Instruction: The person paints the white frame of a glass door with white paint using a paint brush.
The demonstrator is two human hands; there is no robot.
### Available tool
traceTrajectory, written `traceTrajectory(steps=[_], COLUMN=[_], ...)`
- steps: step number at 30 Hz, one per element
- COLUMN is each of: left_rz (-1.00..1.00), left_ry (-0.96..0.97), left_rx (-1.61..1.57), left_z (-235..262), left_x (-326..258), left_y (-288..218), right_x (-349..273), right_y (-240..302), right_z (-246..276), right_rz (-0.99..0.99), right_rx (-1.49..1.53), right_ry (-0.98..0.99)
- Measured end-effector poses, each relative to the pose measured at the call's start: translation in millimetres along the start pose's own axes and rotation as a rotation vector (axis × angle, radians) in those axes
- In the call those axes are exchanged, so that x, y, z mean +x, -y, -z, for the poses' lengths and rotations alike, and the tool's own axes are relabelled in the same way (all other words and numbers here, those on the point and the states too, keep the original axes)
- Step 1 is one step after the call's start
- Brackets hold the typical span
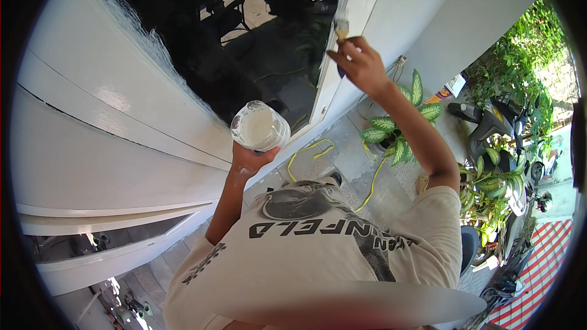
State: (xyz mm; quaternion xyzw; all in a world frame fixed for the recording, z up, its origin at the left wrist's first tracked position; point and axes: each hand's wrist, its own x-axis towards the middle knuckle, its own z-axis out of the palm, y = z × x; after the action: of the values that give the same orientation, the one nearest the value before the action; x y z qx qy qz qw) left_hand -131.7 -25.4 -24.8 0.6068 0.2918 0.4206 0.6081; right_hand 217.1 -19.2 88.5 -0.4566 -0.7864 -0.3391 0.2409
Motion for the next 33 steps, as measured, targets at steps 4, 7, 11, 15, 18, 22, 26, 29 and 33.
traceTrajectory(steps=[4,7,11,15,18,22,26,29,33], left_rz=[-0.027,-0.089,-0.088,-0.085,-0.093,-0.146,-0.209,-0.213,-0.203], left_ry=[-0.018,-0.020,-0.042,-0.102,-0.123,-0.121,-0.173,-0.194,-0.301], left_rx=[0.016,-0.037,-0.053,-0.035,-0.054,-0.099,-0.075,-0.092,-0.027], left_z=[0.0,-5.2,-5.9,-12.8,-26.6,-47.5,-83.4,-91.8,-106.4], left_x=[-0.5,2.9,-0.9,0.5,4.0,11.9,23.7,28.2,24.9], left_y=[-0.6,1.6,8.0,25.5,23.4,16.8,14.2,12.0,16.4], right_x=[-45.7,-9.0,88.7,182.8,252.5,327.7,377.4,382.4,350.1], right_y=[36.3,1.1,-57.6,-107.6,-146.3,-160.0,-197.8,-206.5,-191.9], right_z=[-30.5,-10.8,63.5,136.0,179.4,263.7,297.1,290.6,237.1], right_rz=[-0.132,-0.195,-0.276,-0.122,-0.010,0.021,0.231,0.283,0.408], right_rx=[0.239,0.329,0.483,0.449,0.317,0.175,0.082,0.020,-0.299], right_ry=[0.221,0.220,0.229,0.105,0.009,-0.133,-0.516,-0.590,-0.529])
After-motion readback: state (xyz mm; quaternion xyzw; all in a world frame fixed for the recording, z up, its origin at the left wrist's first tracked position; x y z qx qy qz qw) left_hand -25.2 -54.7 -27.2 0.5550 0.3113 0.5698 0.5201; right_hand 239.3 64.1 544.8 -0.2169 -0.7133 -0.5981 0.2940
